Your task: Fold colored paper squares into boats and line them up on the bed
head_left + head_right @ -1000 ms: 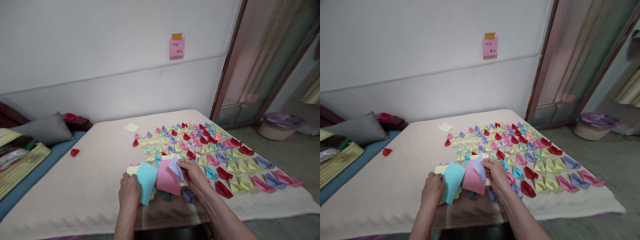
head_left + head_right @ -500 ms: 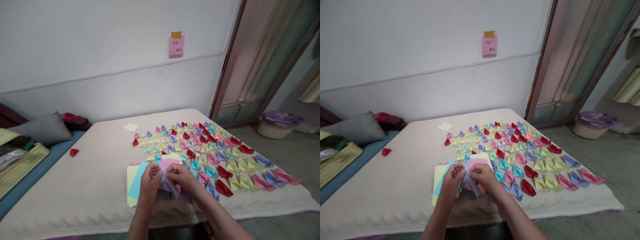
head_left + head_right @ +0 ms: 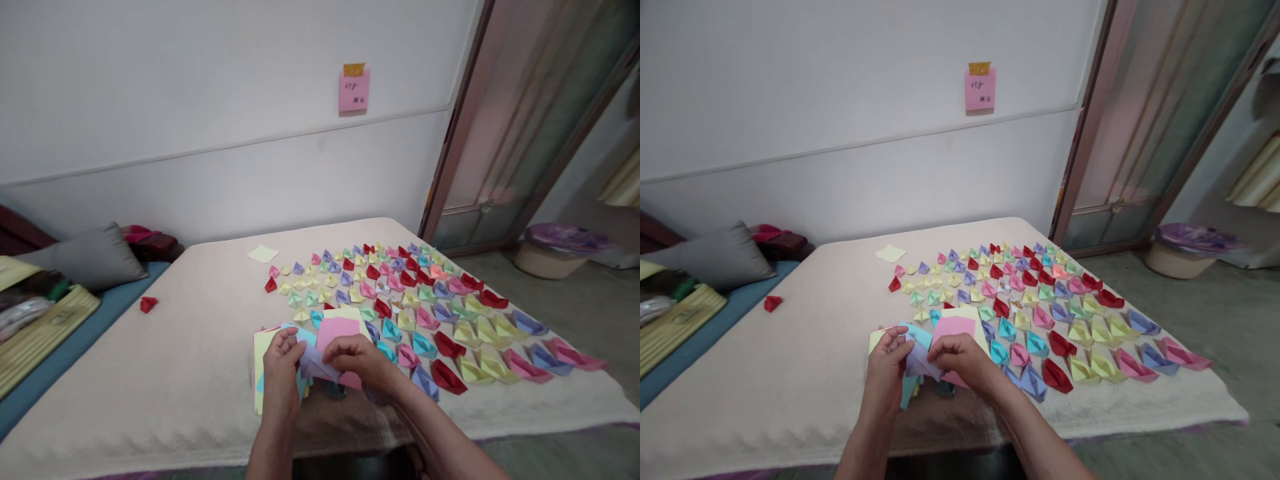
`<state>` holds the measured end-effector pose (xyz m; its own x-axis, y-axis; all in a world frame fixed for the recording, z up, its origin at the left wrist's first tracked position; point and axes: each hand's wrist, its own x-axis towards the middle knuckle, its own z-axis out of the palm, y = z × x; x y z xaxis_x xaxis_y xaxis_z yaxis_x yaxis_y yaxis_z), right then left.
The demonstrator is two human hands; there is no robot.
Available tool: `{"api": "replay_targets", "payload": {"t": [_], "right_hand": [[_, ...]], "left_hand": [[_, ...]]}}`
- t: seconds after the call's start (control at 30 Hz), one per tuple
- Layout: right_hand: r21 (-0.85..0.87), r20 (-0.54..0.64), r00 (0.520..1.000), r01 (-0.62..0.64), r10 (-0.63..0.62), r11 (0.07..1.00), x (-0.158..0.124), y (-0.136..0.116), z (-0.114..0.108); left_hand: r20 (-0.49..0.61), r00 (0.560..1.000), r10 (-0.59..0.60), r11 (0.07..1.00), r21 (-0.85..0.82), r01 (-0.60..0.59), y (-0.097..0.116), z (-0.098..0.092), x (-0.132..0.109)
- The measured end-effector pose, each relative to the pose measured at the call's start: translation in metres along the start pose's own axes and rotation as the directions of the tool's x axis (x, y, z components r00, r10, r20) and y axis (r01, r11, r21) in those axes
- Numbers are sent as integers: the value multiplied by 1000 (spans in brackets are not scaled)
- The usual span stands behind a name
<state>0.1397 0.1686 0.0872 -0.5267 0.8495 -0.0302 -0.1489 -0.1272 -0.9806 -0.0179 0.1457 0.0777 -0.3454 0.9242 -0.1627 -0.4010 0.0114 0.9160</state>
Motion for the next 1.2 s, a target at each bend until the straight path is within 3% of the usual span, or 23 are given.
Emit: {"api": "replay_targets", "payload": {"t": [0.2, 0.43, 0.53, 0.63, 0.73, 0.97, 1.13, 1.2], "right_hand": [[68, -15, 1000, -18, 19, 998, -3, -5, -3], [-82, -99, 948, 295, -302, 952, -3, -8, -6], [-2, -215, 947, 242, -237, 970, -4, -9, -8], [66, -287, 948, 164, -139, 984, -4, -10, -8], [56, -276, 958, 99, -80, 994, -3, -10, -6], [-25, -218, 975, 45, -50, 999, 0, -4, 1], [-8, -212, 977, 30, -31, 1000, 2, 1, 4], [-18, -239, 970, 36, -40, 999, 2, 1, 5]], "left_hand": [[3, 998, -67, 998, 12, 67, -3, -1, 1], [179, 974, -142, 982, 148, 116, -2, 6, -8], [242, 959, -148, 935, 349, 56, 1, 8, -10], [229, 973, -31, 885, 458, -80, 5, 9, -12], [238, 970, 46, 913, 384, -137, 9, 12, -16], [291, 956, 49, 919, 361, -157, 5, 17, -18], [136, 987, 83, 931, 343, -126, 1, 18, -17], [115, 984, 138, 917, 361, -171, 0, 18, -18]]}}
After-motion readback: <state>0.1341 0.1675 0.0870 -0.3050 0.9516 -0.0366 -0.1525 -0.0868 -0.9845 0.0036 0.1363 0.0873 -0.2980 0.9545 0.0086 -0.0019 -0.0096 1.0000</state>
